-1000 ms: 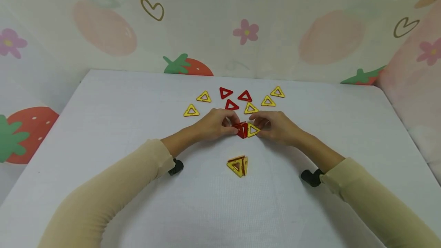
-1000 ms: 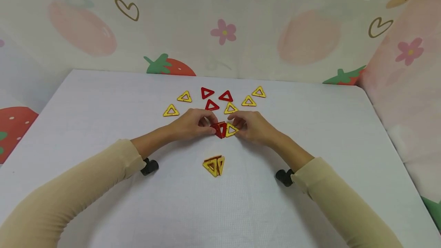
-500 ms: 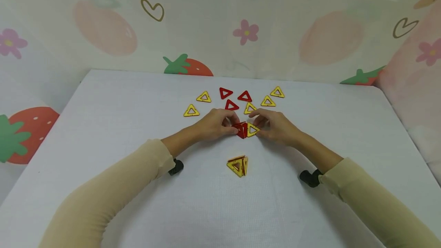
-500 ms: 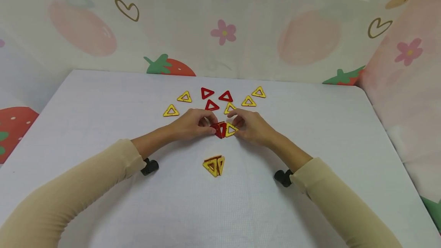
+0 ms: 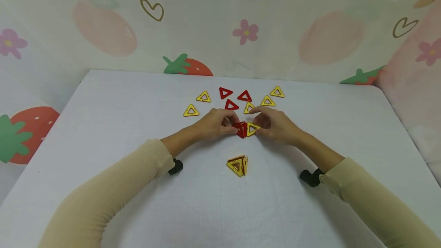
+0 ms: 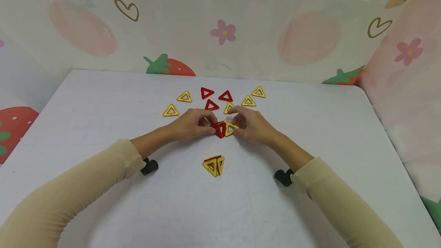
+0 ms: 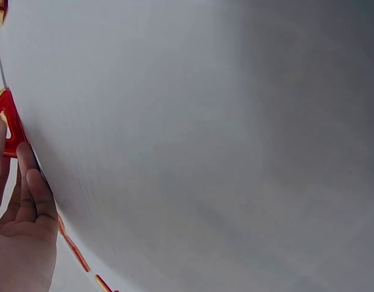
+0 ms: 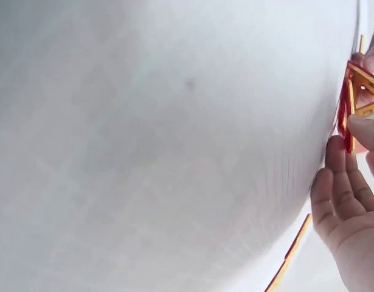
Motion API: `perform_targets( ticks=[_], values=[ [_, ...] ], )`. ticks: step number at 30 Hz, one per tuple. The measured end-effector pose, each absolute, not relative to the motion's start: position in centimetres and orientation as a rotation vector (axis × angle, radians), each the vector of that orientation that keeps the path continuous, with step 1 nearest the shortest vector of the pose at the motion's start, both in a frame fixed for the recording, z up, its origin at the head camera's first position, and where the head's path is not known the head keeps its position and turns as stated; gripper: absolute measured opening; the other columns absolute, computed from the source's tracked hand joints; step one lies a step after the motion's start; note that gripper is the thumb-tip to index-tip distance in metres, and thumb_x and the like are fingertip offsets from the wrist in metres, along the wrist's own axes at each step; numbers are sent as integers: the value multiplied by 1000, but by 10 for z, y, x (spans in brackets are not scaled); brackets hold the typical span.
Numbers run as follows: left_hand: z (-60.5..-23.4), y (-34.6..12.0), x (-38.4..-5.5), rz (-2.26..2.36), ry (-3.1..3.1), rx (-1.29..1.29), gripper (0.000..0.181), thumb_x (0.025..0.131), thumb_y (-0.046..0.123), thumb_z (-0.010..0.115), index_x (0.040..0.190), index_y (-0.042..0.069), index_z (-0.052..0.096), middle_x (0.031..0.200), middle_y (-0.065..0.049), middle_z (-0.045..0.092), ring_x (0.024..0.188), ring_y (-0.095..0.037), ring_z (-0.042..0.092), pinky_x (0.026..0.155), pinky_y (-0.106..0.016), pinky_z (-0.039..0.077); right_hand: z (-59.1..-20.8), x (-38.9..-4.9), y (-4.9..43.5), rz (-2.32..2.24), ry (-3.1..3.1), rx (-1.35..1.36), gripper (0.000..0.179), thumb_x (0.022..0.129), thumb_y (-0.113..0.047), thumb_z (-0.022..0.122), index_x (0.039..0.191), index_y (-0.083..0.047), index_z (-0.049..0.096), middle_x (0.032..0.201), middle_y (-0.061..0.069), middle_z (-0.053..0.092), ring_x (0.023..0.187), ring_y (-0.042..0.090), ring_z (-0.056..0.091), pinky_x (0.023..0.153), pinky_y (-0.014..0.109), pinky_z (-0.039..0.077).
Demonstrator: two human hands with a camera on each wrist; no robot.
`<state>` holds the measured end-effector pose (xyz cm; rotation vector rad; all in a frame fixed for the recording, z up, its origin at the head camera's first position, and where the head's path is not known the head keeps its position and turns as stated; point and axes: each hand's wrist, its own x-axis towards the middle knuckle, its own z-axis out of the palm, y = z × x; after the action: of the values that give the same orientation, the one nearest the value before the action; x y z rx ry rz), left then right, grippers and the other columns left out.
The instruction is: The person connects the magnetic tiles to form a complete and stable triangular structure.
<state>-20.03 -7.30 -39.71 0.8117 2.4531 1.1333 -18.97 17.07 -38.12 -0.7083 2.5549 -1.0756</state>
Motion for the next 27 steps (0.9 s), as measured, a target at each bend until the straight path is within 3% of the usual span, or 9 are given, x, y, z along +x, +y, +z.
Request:
perform_targets(
  ticks=[8,14,20,27],
  values=[
    [-397,-73,-200,1134,2451,811,21,92,15,73,110,7,67,102,-2,68,85,-16,58,77,-24,47,-381,-191,170,-1222,2501,-745,51,83,4,76,130,-1,56,105,14,68,96,25,66,89,42,54],
    [-399,-74,-201,1141,2449,814,20,92,15,73,110,7,68,101,-1,68,85,-16,59,77,-24,48,-381,-190,166,-1261,2488,-763,50,82,5,77,128,3,57,104,13,67,95,24,65,86,35,54],
    [-399,-74,-201,1150,2443,811,19,92,14,73,109,7,68,100,-1,68,84,-16,59,76,-24,48,-380,-190,162,-1279,2476,-758,47,83,4,77,126,3,59,104,13,65,93,24,64,82,30,54],
    [-398,-73,-200,1144,2450,812,20,91,14,73,109,7,68,100,-1,68,82,-16,58,75,-23,48,-382,-189,160,-1269,2479,-747,44,84,3,76,125,2,60,104,12,65,94,23,66,84,32,54]
  ],
)
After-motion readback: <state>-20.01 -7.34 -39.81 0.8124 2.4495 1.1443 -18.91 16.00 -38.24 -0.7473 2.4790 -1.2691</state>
